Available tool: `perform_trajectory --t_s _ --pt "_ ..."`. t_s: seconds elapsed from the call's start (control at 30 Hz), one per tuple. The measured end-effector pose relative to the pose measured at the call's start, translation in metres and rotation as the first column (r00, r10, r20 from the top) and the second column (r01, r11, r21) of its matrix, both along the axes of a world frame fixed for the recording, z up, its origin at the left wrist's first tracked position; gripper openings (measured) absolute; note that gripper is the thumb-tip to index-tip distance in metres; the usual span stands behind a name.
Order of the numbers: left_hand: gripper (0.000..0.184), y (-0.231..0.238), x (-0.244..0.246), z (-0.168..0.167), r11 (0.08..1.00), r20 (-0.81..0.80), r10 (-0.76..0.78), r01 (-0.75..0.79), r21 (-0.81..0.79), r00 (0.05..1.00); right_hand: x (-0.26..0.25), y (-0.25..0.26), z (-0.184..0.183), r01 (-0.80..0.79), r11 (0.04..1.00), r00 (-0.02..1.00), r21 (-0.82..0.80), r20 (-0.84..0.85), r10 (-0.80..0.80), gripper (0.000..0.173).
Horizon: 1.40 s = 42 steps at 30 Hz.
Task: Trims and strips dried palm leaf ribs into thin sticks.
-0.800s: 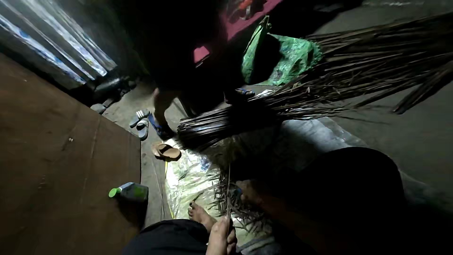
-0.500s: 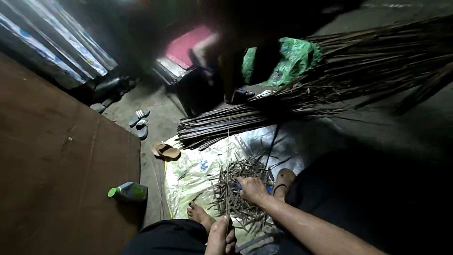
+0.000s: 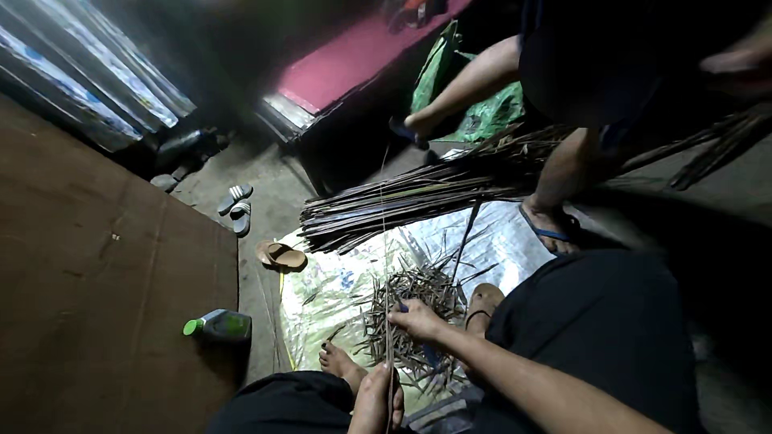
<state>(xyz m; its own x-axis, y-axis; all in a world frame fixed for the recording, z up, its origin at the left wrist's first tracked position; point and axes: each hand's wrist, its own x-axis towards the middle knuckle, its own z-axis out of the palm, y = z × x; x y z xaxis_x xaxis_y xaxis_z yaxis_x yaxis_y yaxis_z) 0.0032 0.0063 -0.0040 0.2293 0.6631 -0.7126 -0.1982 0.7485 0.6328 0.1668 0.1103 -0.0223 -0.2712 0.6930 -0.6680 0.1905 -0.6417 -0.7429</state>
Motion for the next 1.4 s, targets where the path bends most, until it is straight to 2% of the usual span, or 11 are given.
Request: perform_trajectory --t_s 0.07,0.13,0.17,0.23,0.33,0.4,0.47,0.6,0.9,1.27,1.4 --pt "0.041 -0.003 -0.002 0.001 0.999 0.013 -0.038 0.038 -0.006 0.999 0.006 0.007 -0.001 0.099 0.995 0.993 0.016 0.056 -0.099 0.019" --pt "0.040 -0.004 -0.002 0.000 0.999 0.022 -0.043 0.043 0.003 0.999 0.012 0.009 0.000 0.127 0.985 0.978 0.121 0.153 -0.145 0.021" --pt "0.040 -0.004 -0.001 0.000 1.000 0.012 -0.026 0.026 0.005 1.000 0.014 0.006 0.000 0.062 0.980 0.976 0.191 0.196 -0.100 0.024" --pt "0.038 -0.002 -0.001 0.000 1.000 -0.011 0.013 -0.013 0.008 1.000 0.015 -0.005 0.001 -0.220 0.932 0.946 0.289 0.296 0.131 0.029" --pt "0.037 0.003 -0.003 0.002 0.998 -0.012 0.058 -0.058 0.022 0.998 0.000 -0.026 0.015 -0.670 0.690 0.714 0.276 0.494 0.496 0.028" --pt "0.040 0.003 -0.002 0.004 0.996 -0.008 0.090 -0.090 -0.005 0.996 -0.011 -0.037 0.019 -0.768 0.579 0.614 0.274 0.571 0.545 0.024" --pt "0.040 0.002 -0.003 0.004 0.994 0.017 0.112 -0.111 -0.015 0.994 -0.013 -0.037 0.014 -0.775 0.549 0.605 0.313 0.618 0.502 0.023" --pt "0.039 -0.001 -0.004 0.003 0.998 0.022 0.044 -0.045 0.042 0.999 -0.002 -0.021 0.003 -0.761 0.613 0.568 0.215 0.678 0.467 0.034" --pt "0.039 -0.006 -0.003 0.002 1.000 0.051 0.007 -0.008 0.023 0.999 0.013 0.005 0.002 -0.614 0.787 0.555 0.069 0.747 0.367 0.037" --pt "0.041 -0.004 -0.005 0.000 0.999 0.082 0.018 -0.021 0.033 0.996 0.011 0.008 0.007 -0.552 0.834 0.545 0.018 0.764 0.345 0.036" --pt "0.041 -0.003 -0.005 0.001 0.999 0.103 0.027 -0.028 0.014 0.994 0.013 0.008 0.001 -0.550 0.832 0.538 0.072 0.792 0.288 0.035"
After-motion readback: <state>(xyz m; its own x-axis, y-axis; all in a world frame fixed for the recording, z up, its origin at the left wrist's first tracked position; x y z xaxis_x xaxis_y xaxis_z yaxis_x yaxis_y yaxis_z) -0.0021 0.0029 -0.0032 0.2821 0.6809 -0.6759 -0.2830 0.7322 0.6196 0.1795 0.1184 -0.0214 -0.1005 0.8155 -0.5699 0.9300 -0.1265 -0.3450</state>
